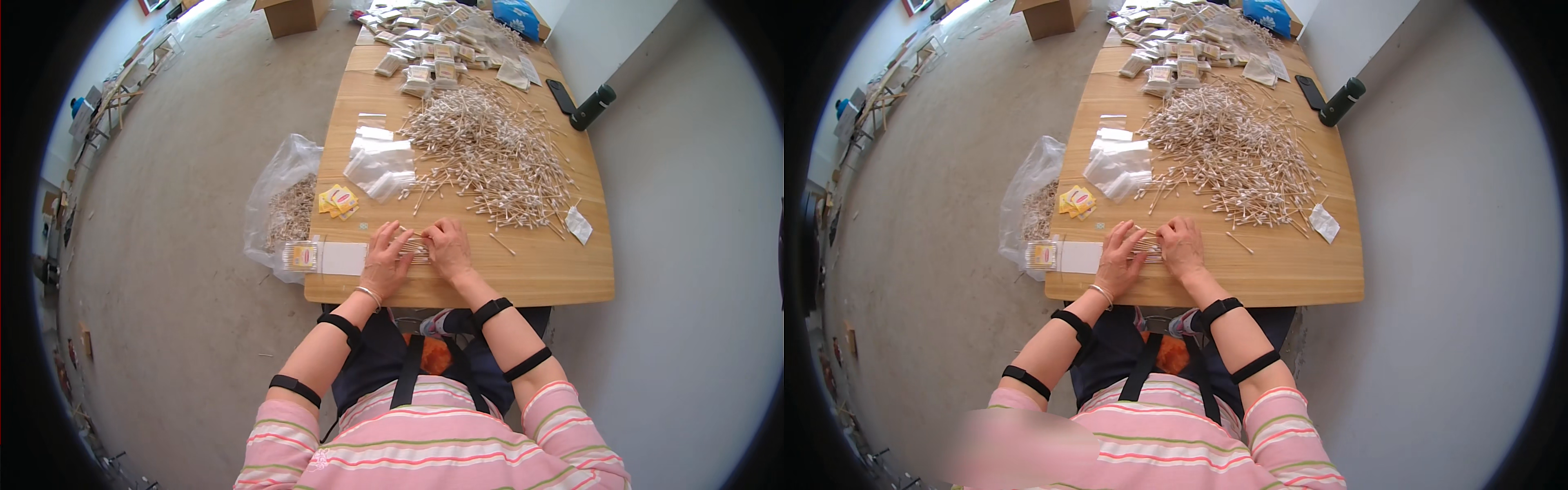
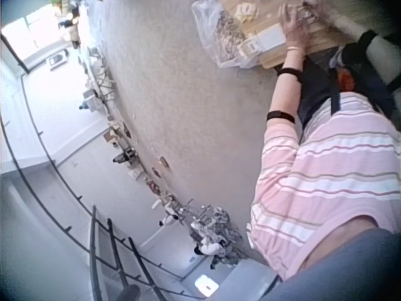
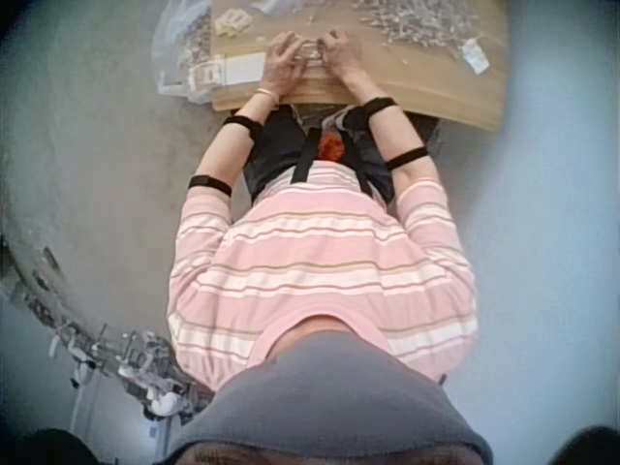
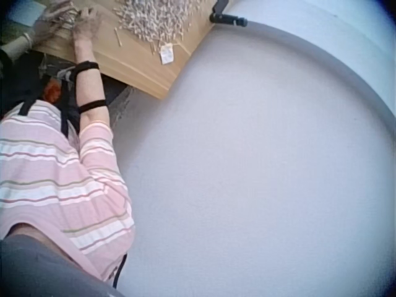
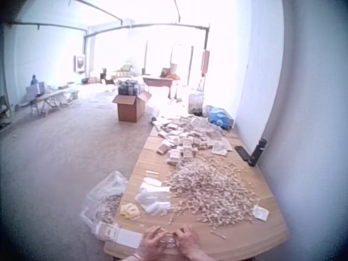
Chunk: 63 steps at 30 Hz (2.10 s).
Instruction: The person opens a plastic bag, places a sticker on a card, and gathers loose cotton swabs from a pile. They align the swabs into a row on the card and slide it into the plastic bag.
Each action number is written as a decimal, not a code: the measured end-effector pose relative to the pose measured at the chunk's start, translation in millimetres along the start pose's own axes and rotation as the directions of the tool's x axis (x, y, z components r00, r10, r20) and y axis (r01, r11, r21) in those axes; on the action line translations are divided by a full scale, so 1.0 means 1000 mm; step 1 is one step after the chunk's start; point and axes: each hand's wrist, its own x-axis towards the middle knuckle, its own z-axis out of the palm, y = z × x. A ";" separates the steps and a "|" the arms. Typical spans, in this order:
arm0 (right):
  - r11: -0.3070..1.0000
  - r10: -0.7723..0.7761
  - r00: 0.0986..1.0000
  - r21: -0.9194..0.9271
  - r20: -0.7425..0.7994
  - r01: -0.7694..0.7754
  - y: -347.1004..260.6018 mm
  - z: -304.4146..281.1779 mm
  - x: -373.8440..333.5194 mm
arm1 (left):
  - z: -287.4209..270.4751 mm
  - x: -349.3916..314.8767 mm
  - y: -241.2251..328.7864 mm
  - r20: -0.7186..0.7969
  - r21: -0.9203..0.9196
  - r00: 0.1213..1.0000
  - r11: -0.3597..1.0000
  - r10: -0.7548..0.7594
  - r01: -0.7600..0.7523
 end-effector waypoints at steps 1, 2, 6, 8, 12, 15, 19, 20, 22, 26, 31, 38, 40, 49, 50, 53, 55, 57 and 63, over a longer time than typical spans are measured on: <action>1.000 0.001 1.000 -0.002 0.000 -0.001 0.002 0.000 -0.001 | 0.001 0.001 0.003 0.000 -0.002 1.000 1.000 0.001 -0.001; 0.999 -0.011 0.999 0.036 -0.033 0.012 0.005 -0.001 -0.002 | 0.003 0.001 0.006 0.025 0.044 1.000 0.999 -0.004 0.003; 0.941 0.177 0.983 0.302 -0.056 -0.152 0.027 -0.003 0.001 | 0.004 0.002 0.008 0.077 0.105 0.997 0.994 -0.011 0.002; 0.927 0.237 0.970 0.311 -0.046 -0.212 0.033 -0.010 0.004 | 0.004 0.001 0.006 0.079 0.100 0.997 0.995 -0.016 0.008; 0.912 0.254 0.951 0.284 0.175 -0.296 0.021 -0.017 0.011 | 0.002 -0.001 0.005 0.052 0.087 0.998 0.996 -0.016 0.011; 0.967 0.196 0.966 0.131 0.167 -0.219 0.015 -0.011 0.017 | 0.004 0.003 0.008 0.037 0.095 0.999 0.995 0.016 -0.019; 0.990 0.140 0.953 -0.023 0.267 -0.139 0.001 -0.007 0.028 | 0.004 0.001 0.005 0.016 0.080 1.000 0.997 0.016 -0.017; 0.994 0.087 0.964 -0.081 0.251 -0.068 0.004 -0.004 0.030 | 0.005 0.002 0.005 0.019 0.048 1.000 0.999 0.009 -0.010; 0.990 0.026 0.970 -0.138 0.243 0.008 0.008 -0.001 0.030 | 0.006 0.002 0.004 0.018 0.018 1.000 1.000 -0.004 0.004; 0.978 -0.030 0.968 -0.193 0.247 0.080 0.020 -0.003 0.027 | 0.005 -0.001 0.002 -0.006 0.024 1.000 1.000 -0.015 0.016; 0.975 0.123 0.981 -0.200 0.151 -0.092 0.049 -0.009 0.023 | 0.004 0.002 0.006 0.001 0.008 1.000 1.000 -0.008 0.008; 0.986 0.044 0.985 0.155 0.165 -0.070 -0.001 -0.011 0.019 | -0.002 0.019 0.002 -0.074 -0.291 0.956 0.923 -0.283 0.250; 0.966 -0.020 0.989 0.256 0.148 -0.019 -0.026 -0.007 0.019 | -0.004 0.027 0.006 -0.057 -0.316 0.942 0.901 -0.331 0.298; 0.867 0.347 0.925 -0.323 -0.158 -0.380 0.050 -0.049 -0.027 | -0.096 0.037 -0.109 -0.147 -0.887 0.422 0.308 -0.895 0.344; 0.817 0.450 0.875 -0.313 -0.181 -0.485 0.055 -0.058 -0.035 | -0.103 0.031 -0.119 -0.153 -0.887 0.412 0.309 -0.898 0.344; 0.788 0.522 0.837 -0.284 -0.162 -0.546 0.072 -0.067 -0.048 | -0.101 0.028 -0.123 -0.112 -0.931 0.237 0.185 -0.965 0.316; 0.819 0.503 0.859 -0.265 -0.093 -0.509 0.071 -0.056 -0.040 | -0.077 0.018 -0.103 -0.154 -0.781 0.508 0.419 -0.848 0.464; 0.876 0.424 0.906 -0.256 0.008 -0.408 0.065 -0.039 -0.026 | -0.045 0.008 -0.065 -0.174 -0.545 0.808 0.739 -0.563 0.397; 0.976 0.136 0.985 -0.185 0.101 -0.116 0.022 0.003 0.024 | -0.002 -0.004 0.017 0.033 -0.114 0.989 0.982 -0.147 0.150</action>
